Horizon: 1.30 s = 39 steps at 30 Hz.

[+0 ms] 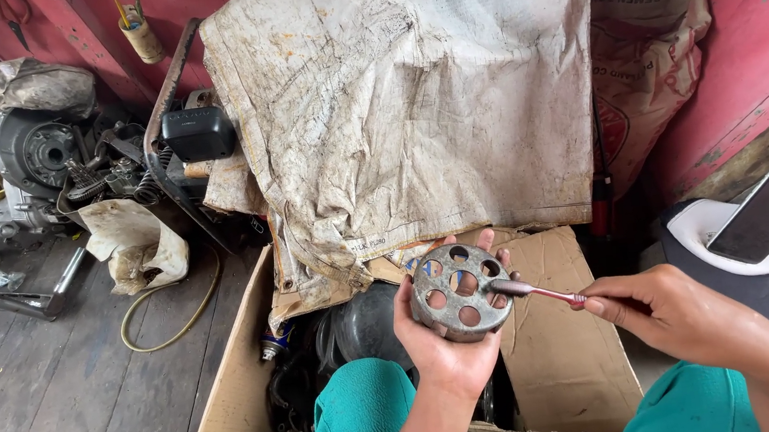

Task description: Cleaning a circular metal component with holes using a small brush.

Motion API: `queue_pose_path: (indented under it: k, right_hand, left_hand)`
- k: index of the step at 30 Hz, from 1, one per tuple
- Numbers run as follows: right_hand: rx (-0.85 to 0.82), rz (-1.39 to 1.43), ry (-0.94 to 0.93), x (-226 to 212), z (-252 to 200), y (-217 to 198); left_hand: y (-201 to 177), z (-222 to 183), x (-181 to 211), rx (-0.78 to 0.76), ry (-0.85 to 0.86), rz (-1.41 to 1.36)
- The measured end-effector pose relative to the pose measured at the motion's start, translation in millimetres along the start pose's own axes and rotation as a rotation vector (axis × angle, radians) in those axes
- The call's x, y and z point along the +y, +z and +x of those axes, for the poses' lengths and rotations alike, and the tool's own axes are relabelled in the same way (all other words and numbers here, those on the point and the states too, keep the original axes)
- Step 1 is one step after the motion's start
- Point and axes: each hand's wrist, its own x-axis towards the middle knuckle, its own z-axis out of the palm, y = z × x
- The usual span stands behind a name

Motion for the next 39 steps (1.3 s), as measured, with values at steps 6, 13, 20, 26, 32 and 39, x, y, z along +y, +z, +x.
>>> queue_pose_path:
  k: [6, 13, 20, 26, 32, 39]
  right_hand:
    - [0.099, -0.048, 0.051, -0.2, -0.7, -0.4]
    - [0.085, -0.006, 0.043, 6.5, 2.7, -1.6]
    - [0.002, 0.02, -0.044, 5.1, -0.4, 1.5]
    - [0.042, 0.0, 0.016, 6.4, 0.7, -1.6]
    - [0.005, 0.002, 0.014, 9.2, 3.2, -2.4]
    - [0.025, -0.013, 0.027, 7.0, 2.9, -3.6]
  left_hand:
    - [-13.6, 9.9, 2.8, -0.04, 0.017, 0.009]
    - [-9.7, 5.5, 2.1, -0.079, -0.006, 0.033]
    - [-2.5, 0.6, 0.5, 0.006, 0.018, -0.016]
    - [3.5, -1.5, -0.2, 0.026, 0.024, -0.033]
    - [-7.3, 2.8, 2.0, 0.011, 0.007, -0.005]
    - [-13.4, 5.8, 3.3, -0.031, -0.002, 0.052]
